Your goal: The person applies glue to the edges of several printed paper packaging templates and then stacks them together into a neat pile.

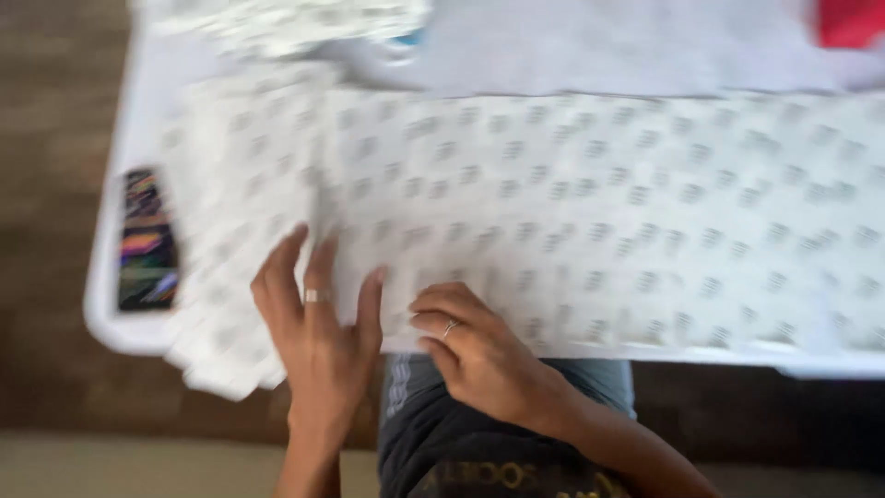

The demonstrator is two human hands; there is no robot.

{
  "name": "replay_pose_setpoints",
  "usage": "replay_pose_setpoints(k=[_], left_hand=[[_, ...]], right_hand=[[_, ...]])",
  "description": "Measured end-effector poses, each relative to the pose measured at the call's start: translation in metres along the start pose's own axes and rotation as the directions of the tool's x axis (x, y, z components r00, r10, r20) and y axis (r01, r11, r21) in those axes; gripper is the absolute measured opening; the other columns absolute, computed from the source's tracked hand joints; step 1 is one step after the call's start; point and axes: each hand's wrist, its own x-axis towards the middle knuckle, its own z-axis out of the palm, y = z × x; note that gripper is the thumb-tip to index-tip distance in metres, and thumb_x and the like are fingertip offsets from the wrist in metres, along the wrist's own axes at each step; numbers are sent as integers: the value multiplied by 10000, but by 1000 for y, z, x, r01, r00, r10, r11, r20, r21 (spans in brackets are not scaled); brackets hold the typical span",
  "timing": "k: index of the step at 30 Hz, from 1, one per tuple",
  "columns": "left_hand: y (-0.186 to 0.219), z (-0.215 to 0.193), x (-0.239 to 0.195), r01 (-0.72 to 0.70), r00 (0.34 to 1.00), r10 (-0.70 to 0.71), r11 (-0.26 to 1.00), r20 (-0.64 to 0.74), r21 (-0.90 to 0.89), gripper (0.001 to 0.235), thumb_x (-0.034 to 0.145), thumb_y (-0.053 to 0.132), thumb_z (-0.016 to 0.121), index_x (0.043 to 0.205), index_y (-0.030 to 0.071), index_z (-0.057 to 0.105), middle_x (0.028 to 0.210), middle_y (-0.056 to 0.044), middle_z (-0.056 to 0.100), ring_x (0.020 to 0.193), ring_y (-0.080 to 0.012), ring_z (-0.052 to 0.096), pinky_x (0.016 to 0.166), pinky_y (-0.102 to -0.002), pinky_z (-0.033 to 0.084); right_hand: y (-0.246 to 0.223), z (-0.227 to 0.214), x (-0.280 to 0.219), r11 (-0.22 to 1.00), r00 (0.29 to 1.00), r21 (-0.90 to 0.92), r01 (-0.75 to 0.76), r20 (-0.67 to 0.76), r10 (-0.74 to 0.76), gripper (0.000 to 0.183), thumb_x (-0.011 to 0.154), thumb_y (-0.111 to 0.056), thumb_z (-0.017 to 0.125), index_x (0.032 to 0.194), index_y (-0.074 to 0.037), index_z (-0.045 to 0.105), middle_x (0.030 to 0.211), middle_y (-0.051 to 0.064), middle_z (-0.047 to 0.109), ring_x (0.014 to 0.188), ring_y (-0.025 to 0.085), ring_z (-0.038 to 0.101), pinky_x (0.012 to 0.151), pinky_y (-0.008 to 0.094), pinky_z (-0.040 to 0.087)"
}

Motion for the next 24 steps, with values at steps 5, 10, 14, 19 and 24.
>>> replay_pose_setpoints(k=[5, 10, 14, 19, 24], left_hand=[[56, 31, 5, -171, 984, 180, 936, 1, -309, 237, 975, 108, 770, 1147, -21, 671, 1226, -205, 641, 1122, -411, 635, 934, -514, 561], [110, 62, 17, -224, 960, 280, 800, 17, -557, 146, 952, 47, 717, 1068, -32, 674, 1047, -181, 690, 940, -349, 689, 865, -423, 576], [171, 97, 21, -249, 936, 352, 673, 6, -697, 95, 973, 48, 682, 1045, -3, 646, 995, -154, 709, 867, -334, 670, 806, -428, 556], [261, 151, 3, -231, 848, 525, 485, 70, -843, 128, 870, -68, 776, 961, -35, 692, 935, -146, 695, 869, -288, 621, 815, -406, 540], [327, 208, -30, -296, 723, 679, 471, 128, -831, 130, 791, -124, 711, 836, -5, 682, 904, -104, 651, 988, -312, 595, 835, -420, 510]], right_hand=[[3, -113, -41, 981, 973, -105, -160, -184, 139, 116, 964, -16, 659, 1080, -17, 661, 1121, 146, 678, 1063, 289, 685, 952, 368, 553], [71, -263, -185, 344, 665, -609, -714, -744, 63, 299, 971, -24, 979, 1209, 3, 800, 1162, 152, 772, 856, 283, 677, 783, 393, 504], [117, -354, -311, -14, 550, -550, -835, -832, -78, 526, 834, -186, 1066, 1222, 84, 837, 1089, 279, 723, 948, 447, 672, 803, 527, 501], [100, -383, -290, 157, 114, -43, -987, -871, 478, 561, 902, -362, 906, 1295, -3, 726, 913, 46, 737, 761, 119, 657, 708, 303, 513], [106, -382, -267, 342, 102, 128, -931, -808, 580, 379, 928, -233, 854, 1230, -41, 728, 827, 23, 684, 648, 74, 607, 530, 224, 528]])
